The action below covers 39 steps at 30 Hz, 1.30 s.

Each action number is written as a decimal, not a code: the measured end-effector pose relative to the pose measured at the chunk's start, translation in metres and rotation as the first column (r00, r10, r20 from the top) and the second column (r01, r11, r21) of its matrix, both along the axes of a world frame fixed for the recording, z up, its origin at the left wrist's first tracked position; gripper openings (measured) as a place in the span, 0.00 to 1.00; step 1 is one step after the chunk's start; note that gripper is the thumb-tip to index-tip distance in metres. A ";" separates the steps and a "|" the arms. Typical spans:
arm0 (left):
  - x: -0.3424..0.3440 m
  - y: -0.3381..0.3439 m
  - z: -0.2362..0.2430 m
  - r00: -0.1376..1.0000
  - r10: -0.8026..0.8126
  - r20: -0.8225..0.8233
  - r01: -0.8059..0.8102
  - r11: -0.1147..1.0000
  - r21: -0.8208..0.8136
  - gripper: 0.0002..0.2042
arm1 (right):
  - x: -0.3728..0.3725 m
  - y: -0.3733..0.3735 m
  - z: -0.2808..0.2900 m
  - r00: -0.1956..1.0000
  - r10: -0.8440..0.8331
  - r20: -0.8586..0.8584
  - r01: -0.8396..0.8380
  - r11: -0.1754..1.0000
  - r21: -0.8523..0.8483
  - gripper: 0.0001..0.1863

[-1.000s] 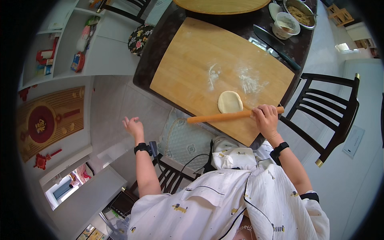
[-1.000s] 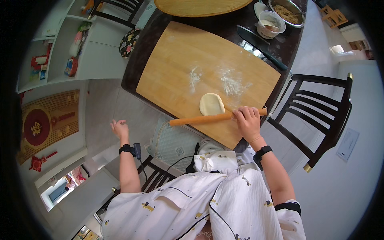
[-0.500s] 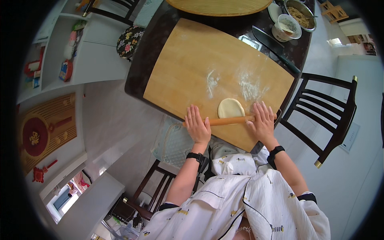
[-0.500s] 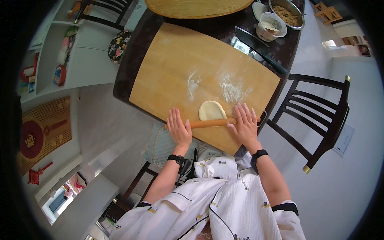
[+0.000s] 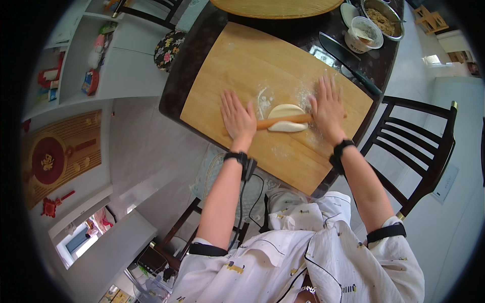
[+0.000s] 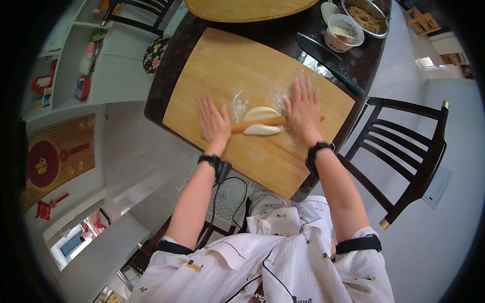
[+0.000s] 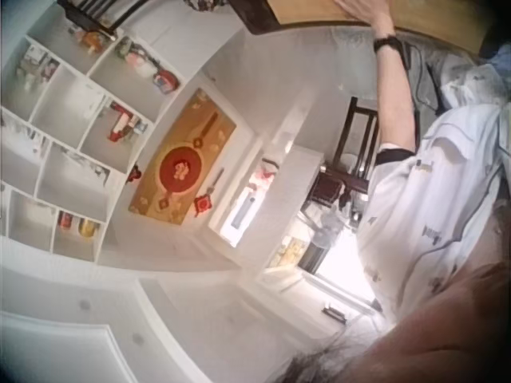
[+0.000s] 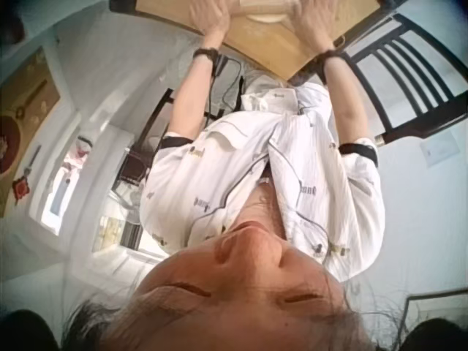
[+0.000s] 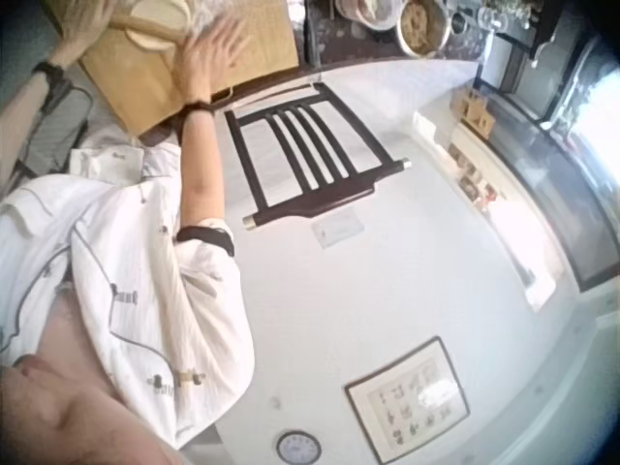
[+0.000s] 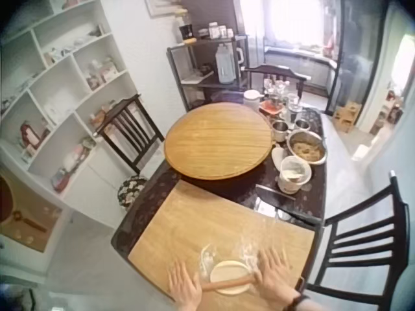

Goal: The person kneads a ball of dough on a floured wooden board, cuts it into smaller pieces, and rolls one piece into a thin circular sheet using a rolling pin. The person repeatedly flattens and rotates the dough to achieve an even thickness.

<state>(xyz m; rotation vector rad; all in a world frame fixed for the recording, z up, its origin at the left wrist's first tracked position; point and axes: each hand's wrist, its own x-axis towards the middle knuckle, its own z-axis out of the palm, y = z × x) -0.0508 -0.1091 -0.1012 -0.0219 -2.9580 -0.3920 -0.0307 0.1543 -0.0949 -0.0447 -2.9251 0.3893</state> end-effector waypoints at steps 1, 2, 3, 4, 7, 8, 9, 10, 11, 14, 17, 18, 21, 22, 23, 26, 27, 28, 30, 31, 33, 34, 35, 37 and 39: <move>0.027 -0.005 -0.003 0.999 -0.019 0.038 0.020 1.000 -0.017 0.30 | 0.029 -0.003 0.006 0.995 0.047 0.093 -0.046 0.999 -0.007 0.33; 0.053 -0.008 -0.005 0.996 -0.040 0.079 0.043 0.999 -0.030 0.30 | 0.057 -0.003 0.009 0.979 0.091 0.185 -0.089 0.996 -0.014 0.33; 0.076 -0.007 -0.003 0.993 -0.064 0.096 0.067 0.997 -0.027 0.31 | 0.083 0.003 0.005 0.978 0.104 0.181 -0.101 0.995 -0.026 0.34; 0.099 -0.007 -0.003 0.990 -0.083 0.115 0.087 0.996 -0.029 0.32 | 0.104 0.006 -0.002 0.977 0.122 0.176 -0.117 0.992 -0.042 0.34; 0.145 -0.008 0.003 0.989 -0.060 0.137 0.065 0.997 -0.036 0.32 | 0.134 0.005 0.008 0.966 0.148 0.210 -0.144 0.989 -0.035 0.35; 0.148 -0.009 0.003 0.989 -0.062 0.136 0.067 0.997 -0.036 0.32 | 0.135 0.003 0.007 0.967 0.146 0.208 -0.142 0.989 -0.035 0.35; 0.147 -0.009 0.003 0.992 -0.046 0.117 0.051 0.998 -0.044 0.32 | 0.134 0.000 0.004 0.969 0.119 0.216 -0.113 0.993 -0.040 0.35; 0.142 -0.005 0.005 0.995 -0.029 0.100 0.034 0.998 -0.048 0.32 | 0.129 -0.003 0.005 0.970 0.092 0.227 -0.085 0.996 -0.042 0.35; 0.129 -0.003 0.005 0.994 -0.035 0.102 0.040 0.998 -0.044 0.32 | 0.120 -0.004 0.005 0.967 0.068 0.246 -0.056 0.997 -0.055 0.35; 0.062 0.004 -0.002 0.997 -0.064 0.035 0.065 0.998 -0.018 0.30 | 0.080 -0.002 0.001 0.977 0.002 0.212 -0.001 1.000 -0.008 0.35; -0.015 0.007 -0.001 0.987 -0.156 0.025 0.157 0.987 -0.038 0.30 | 0.020 -0.002 0.000 0.983 -0.072 0.168 0.068 0.997 0.030 0.33; -0.041 0.012 0.002 0.982 -0.188 -0.037 0.188 0.982 -0.004 0.30 | 0.003 -0.001 -0.002 0.985 -0.110 0.132 0.103 0.993 0.061 0.33; -0.092 0.031 0.004 0.969 -0.220 -0.116 0.226 0.974 0.033 0.31 | -0.033 0.010 -0.013 0.986 -0.167 -0.014 0.167 0.984 0.066 0.33; -0.103 0.034 0.006 0.964 -0.224 -0.144 0.230 0.973 0.023 0.31 | -0.046 0.013 -0.013 0.984 -0.175 -0.018 0.176 0.982 0.063 0.33; -0.111 0.036 0.007 0.961 -0.234 -0.150 0.240 0.971 0.018 0.31 | -0.058 0.017 -0.010 0.979 -0.200 -0.030 0.202 0.977 0.068 0.34; -0.099 0.032 0.003 0.963 -0.210 -0.168 0.209 0.978 -0.023 0.32 | -0.045 0.012 -0.007 0.972 -0.224 -0.066 0.229 0.971 0.074 0.35; -0.066 0.021 -0.002 0.976 -0.207 -0.062 0.208 0.978 0.003 0.32 | -0.010 0.002 -0.007 0.987 -0.152 0.055 0.149 0.987 0.058 0.35; -0.033 0.004 -0.003 0.981 -0.190 0.041 0.190 0.982 0.016 0.31 | 0.023 -0.013 -0.003 0.984 -0.058 0.168 0.056 0.998 0.019 0.35; 0.011 -0.016 -0.006 0.967 -0.239 0.088 0.237 0.971 0.036 0.31 | 0.075 -0.019 0.011 0.985 0.062 0.159 -0.055 0.997 -0.050 0.35; 0.028 -0.016 -0.007 0.966 -0.248 0.074 0.246 0.969 0.041 0.31 | 0.097 -0.019 0.013 0.986 0.077 0.150 -0.067 0.995 -0.074 0.32; 0.049 -0.014 -0.006 0.936 -0.159 0.313 0.183 0.982 -0.049 0.31 | 0.119 -0.013 0.006 0.988 0.087 0.124 -0.076 0.993 -0.093 0.30; 0.047 0.000 0.001 0.938 -0.164 0.305 0.187 0.981 -0.045 0.31 | 0.129 -0.006 0.002 0.979 0.120 0.162 -0.101 0.987 -0.125 0.25; 0.035 0.023 0.014 0.901 -0.182 0.393 0.086 0.965 0.248 0.32 | 0.133 0.001 0.004 0.970 0.155 0.189 -0.126 0.980 -0.155 0.21; 0.011 0.044 0.033 0.873 -0.204 0.443 -0.045 0.871 0.490 0.32 | 0.130 -0.006 0.013 0.984 0.164 0.069 -0.150 0.973 -0.173 0.17; -0.001 0.064 0.033 0.878 -0.173 0.446 0.020 0.945 0.327 0.31 | 0.138 -0.003 0.020 0.988 0.151 -0.014 -0.151 0.973 -0.174 0.14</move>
